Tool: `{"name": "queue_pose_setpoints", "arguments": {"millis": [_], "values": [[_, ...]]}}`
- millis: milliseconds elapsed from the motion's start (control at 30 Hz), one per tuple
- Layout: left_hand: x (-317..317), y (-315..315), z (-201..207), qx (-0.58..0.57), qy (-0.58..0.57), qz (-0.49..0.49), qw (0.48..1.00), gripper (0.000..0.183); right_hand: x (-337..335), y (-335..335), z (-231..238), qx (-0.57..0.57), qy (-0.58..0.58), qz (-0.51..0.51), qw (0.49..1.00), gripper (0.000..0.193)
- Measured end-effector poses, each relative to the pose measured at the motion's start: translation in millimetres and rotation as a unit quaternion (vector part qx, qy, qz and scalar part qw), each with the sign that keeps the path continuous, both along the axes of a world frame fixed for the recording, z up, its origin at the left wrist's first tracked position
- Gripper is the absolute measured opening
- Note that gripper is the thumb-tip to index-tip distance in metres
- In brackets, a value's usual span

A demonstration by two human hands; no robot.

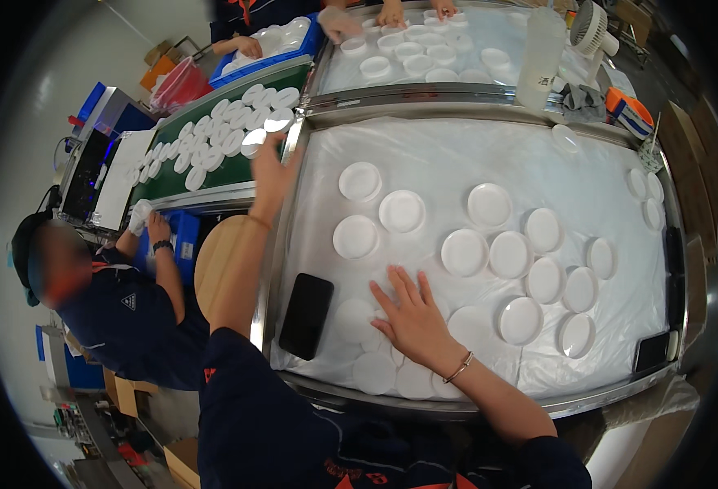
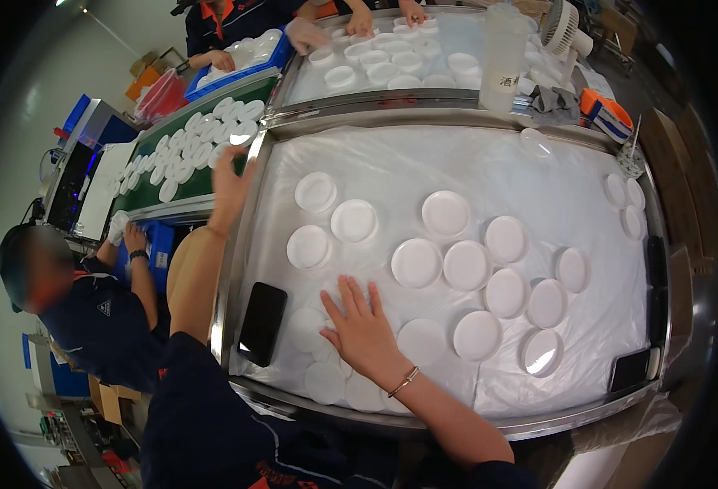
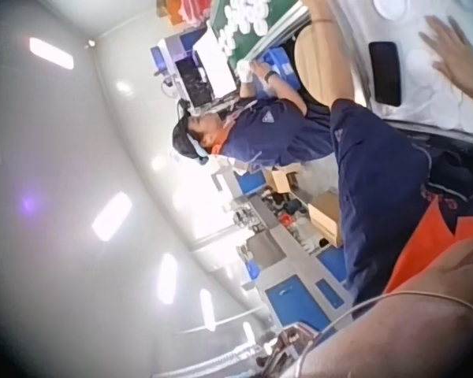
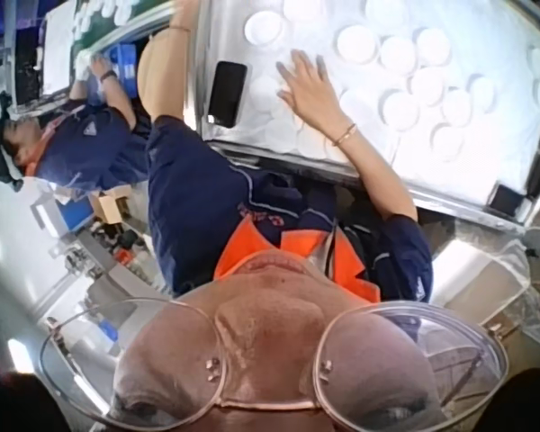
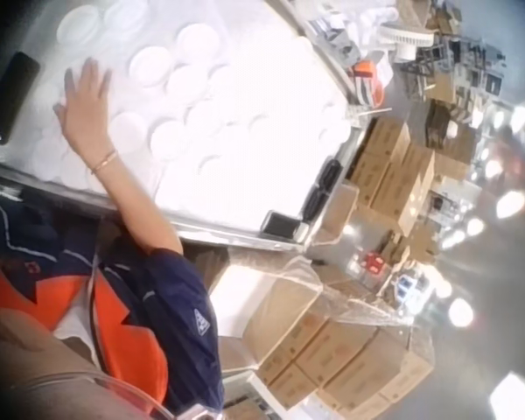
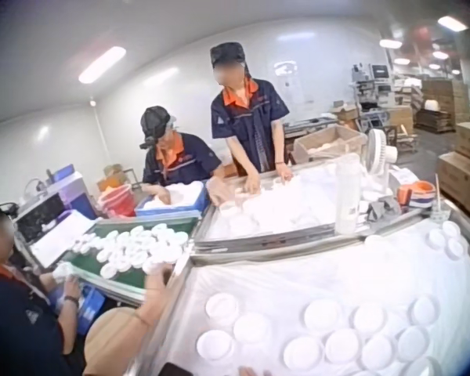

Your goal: The recorder sorts, wipes, and packs white plastic jar lids into a large cardboard box in a manufacturing facility.

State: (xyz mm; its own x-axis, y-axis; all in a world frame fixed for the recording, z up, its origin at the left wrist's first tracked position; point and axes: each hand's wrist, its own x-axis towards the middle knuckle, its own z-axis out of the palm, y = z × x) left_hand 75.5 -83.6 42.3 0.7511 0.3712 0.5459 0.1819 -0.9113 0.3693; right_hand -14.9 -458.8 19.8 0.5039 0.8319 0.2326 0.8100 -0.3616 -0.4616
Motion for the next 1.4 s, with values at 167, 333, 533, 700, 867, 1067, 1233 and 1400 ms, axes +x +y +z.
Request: {"name": "queue_pose_setpoints", "arguments": {"millis": [167, 333, 533, 700, 867, 1067, 1233, 1400], "values": [[12, 89, -16, -0.019, 0.038, 0.302, 0.952, 0.059, -2, 4, -2, 0.005, -0.015, -0.003, 1.000, 0.056], [6, 88, -14, -0.121, 0.072, 0.336, 0.931, 0.065, -4, 4, -5, 0.003, -0.009, 0.004, 1.000, 0.057], [-31, -25, 3, -0.203, -0.148, -0.082, 0.964, 0.072, -3, -1, -13, 0.009, -0.025, -0.007, 1.000, 0.056], [-57, -46, 1, -0.435, 0.153, -0.001, 0.887, 0.060, -4, 2, -16, 0.031, -0.040, -0.001, 0.999, 0.056], [-70, -37, -19, -0.166, 0.183, 0.040, 0.968, 0.054, -5, 4, -22, 0.055, -0.055, 0.010, 0.997, 0.055], [-54, -141, -36, -0.020, 0.152, -0.032, 0.988, 0.046, 18, -6, -27, 0.124, 0.040, 0.032, 0.991, 0.044], [-56, -183, -45, -0.003, 0.143, -0.041, 0.989, 0.043, 35, -38, 29, 0.148, 0.153, -0.017, 0.977, 0.031], [-43, -212, -39, 0.018, 0.128, -0.052, 0.990, 0.038, 48, -66, 37, 0.138, 0.199, -0.052, 0.969, 0.022]]}}
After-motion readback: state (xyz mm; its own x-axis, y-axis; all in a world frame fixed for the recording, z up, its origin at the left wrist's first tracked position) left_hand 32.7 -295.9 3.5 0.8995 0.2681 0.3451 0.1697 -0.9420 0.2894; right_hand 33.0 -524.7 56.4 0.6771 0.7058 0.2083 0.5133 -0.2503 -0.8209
